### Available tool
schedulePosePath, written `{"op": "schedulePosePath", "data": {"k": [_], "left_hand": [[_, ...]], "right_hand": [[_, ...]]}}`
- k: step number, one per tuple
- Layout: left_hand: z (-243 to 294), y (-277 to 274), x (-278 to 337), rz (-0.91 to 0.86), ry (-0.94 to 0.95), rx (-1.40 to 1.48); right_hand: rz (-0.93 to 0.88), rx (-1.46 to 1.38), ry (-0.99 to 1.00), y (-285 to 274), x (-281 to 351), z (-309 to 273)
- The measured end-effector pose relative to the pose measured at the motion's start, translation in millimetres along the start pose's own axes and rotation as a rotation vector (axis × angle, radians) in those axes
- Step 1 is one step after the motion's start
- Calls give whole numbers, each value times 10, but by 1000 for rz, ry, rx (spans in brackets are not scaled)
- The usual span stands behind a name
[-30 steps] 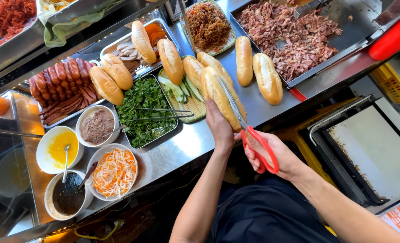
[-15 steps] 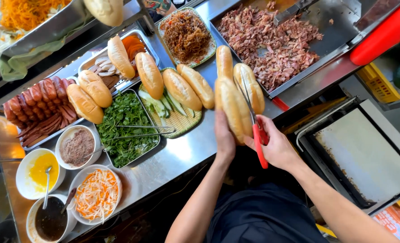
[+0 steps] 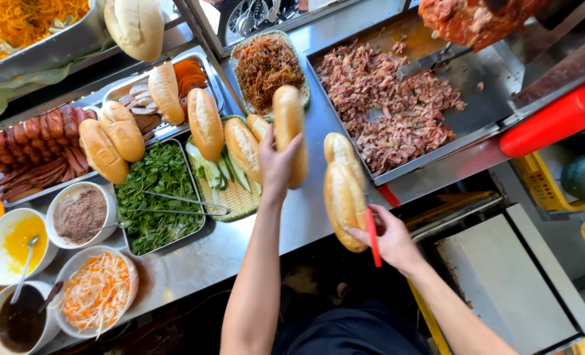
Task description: Preparing and packaging Vietnamese banh mi sandwiches at a food stall.
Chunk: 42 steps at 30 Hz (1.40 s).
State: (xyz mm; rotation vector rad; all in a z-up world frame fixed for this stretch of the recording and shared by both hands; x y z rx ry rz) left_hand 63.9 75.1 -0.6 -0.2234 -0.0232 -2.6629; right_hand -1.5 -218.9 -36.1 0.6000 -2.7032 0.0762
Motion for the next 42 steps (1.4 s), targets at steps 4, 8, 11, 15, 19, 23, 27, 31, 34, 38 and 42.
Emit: {"op": "schedulePosePath", "data": {"k": [4,8,11,15,19,23,27,31,34,38,42], "left_hand": [[-397,-221,625,-101,-308,824],[-257,-436,661,-68,-259,909],[-152,-705,627,-40,-224,853],[-288,-911,276,46,-60,944],[-212,-970,165,132,2,866],[3,-842,629,157,-62,789],[427,-870,1176,249,-88,640],[696,-866,1437,250,-84,553],[986,-1009,1508,251,-41,538],[948,-1104,1537,285,-24,648],[860,-984,1710,145,40,350]], "right_hand": [[15,458,146,311,-430,-547],[83,809,211,298,-222,-824],[-240,52,4,792,256,-736],[-525,-228,187,1257,1027,-734],[-501,-249,219,1375,1229,-608],[-394,-323,237,1486,1200,-626],[-388,-354,160,1656,1147,-754],[-423,-233,31,1844,1040,-930],[-355,-134,-48,1819,1048,-907],[-440,-232,-4,1911,1130,-887],[-464,-312,134,1955,1087,-1045]]}}
Point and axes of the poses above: each hand's wrist, its own x-axis away from the middle knuckle, its own y-axis out of the palm, z = x × y, the point moved 9 cm from there along -x, towards the middle knuckle, and after that the axes turned 9 degrees about -z, right-handed, at the moved point
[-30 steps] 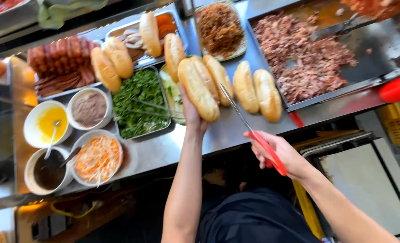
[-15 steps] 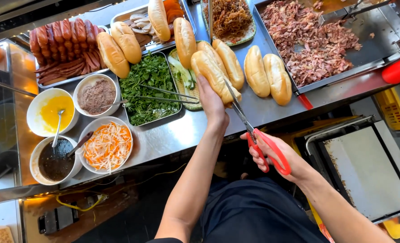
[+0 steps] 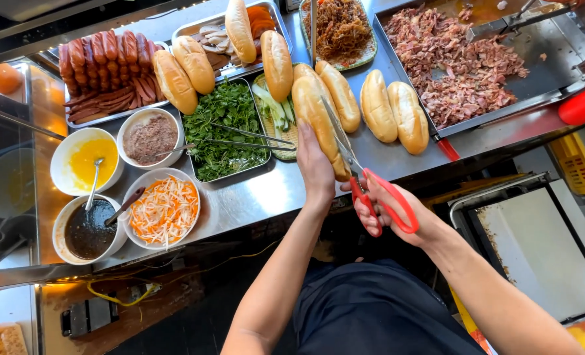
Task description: Preparing and packaging Vietnamese banh mi sandwiches at a food stall.
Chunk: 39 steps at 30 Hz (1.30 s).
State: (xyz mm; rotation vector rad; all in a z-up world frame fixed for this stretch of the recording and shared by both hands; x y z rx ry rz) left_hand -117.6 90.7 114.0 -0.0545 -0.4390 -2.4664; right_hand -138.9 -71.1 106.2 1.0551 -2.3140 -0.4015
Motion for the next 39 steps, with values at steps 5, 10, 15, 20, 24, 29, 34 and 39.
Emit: {"op": "schedulePosePath", "data": {"k": [5,10,15,20,24,29,34,39], "left_hand": [[-116,-16,93,-23,27,-103],[86,55,141,-53,86,-131],[-197,88,207,-157,149,-315],[-463,-280,-9,7,-25,-192],[-1032,-789,-196,198,-76,238],[-1035,-459,85,49,-128,348],[-1166,-706,194,276,-62,-78],[-653,-492,537,236,51,-528]], "right_hand": [[44,30,-123,36,-48,-26],[8,52,-55,2,30,79],[-6,-40,-59,-249,-132,-119],[9,91,-28,-442,-29,-31],[326,653,191,-1341,55,338],[497,1305,125,-1953,-525,271],[276,1419,115,-1634,-1021,1],[-56,618,-267,-91,-1028,-87]]}}
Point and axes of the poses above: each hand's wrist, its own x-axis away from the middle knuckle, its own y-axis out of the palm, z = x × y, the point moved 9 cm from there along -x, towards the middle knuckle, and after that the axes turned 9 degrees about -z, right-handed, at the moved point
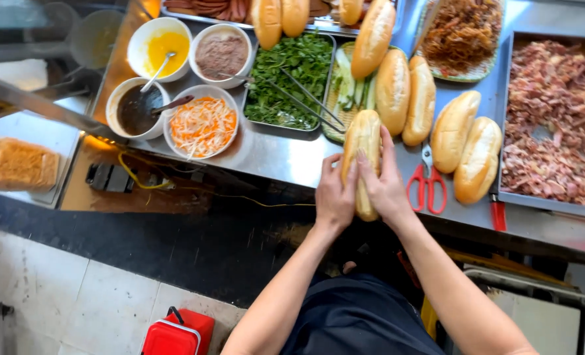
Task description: Preparing and packaging Vietnamese banh mi sandwiches at a food stall.
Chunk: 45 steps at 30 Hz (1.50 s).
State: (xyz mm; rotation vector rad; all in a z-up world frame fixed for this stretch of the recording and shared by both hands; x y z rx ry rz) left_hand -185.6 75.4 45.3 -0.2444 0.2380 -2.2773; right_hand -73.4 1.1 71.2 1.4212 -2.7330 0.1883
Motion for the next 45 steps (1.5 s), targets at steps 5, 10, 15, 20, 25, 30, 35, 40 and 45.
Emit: {"op": "schedulePosePath", "data": {"k": [5,10,15,20,25,30,35,40,45], "left_hand": [[-224,-650,-1,-78,-4,40],[-73,-1901,248,56,135,291],[-275,-2577,234,-14,218,366],[-169,-2743,206,-25,258,-88],[-148,-3148,25,-112,203,690],[-172,-3402,-99,48,201,537],[54,-3435,38,403,132,-27],[-450,-3643,-62,619,-27,462],[-429,-4219,0,690,-123,32]], "right_hand": [[8,187,17,607,-198,4],[-207,-48,-146,1383,-295,-6],[-341,-177,-124,2049,-371,-284],[-339,438,-221,2499,-308,-767],[-516,-330,-58,2697,-641,-768],[-559,-331,-132,3051,-1043,-798],[-543,-105,-269,3425,-1396,-867],[-768,-89,-307,3858,-1576,-888],[-713,375,-418,4043,-2617,-829]]}}
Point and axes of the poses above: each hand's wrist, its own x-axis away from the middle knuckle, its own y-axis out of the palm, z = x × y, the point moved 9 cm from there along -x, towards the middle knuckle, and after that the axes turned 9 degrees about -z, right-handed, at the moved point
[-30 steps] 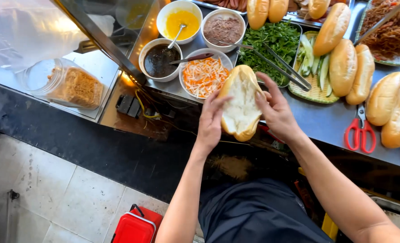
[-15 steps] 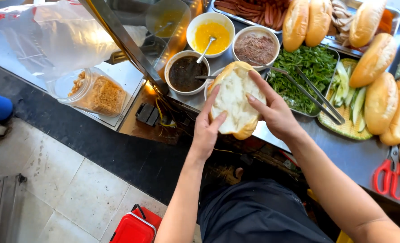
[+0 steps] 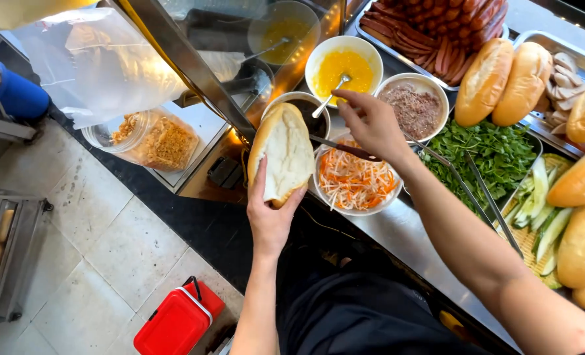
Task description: Preparing and packaging Vietnamese banh mi sandwiches at a food stall.
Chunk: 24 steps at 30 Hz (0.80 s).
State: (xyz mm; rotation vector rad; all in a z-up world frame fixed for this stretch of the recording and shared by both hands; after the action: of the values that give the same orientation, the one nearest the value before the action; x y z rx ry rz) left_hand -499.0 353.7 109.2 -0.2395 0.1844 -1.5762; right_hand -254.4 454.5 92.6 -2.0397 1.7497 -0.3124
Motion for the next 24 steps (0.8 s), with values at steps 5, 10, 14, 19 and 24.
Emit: {"op": "schedulePosePath", "data": {"k": [5,10,14,19,24], "left_hand": [[-139,-143,-264,-44,9,-46],[-160,-152,-516,-126,-3,71],[-206,-92,-699,-159,-23,98],[-285,36,-837,-207,-6,89],[-295,50,-851,-210,14,48]], "right_hand": [[-363,576,68,363,-627,468],[128,658,-54,-222,-670,523],[301,283,-106,-511,-277,430],[259,0,73,-320,-5,686],[258,-143,187,-233,22,740]]}}
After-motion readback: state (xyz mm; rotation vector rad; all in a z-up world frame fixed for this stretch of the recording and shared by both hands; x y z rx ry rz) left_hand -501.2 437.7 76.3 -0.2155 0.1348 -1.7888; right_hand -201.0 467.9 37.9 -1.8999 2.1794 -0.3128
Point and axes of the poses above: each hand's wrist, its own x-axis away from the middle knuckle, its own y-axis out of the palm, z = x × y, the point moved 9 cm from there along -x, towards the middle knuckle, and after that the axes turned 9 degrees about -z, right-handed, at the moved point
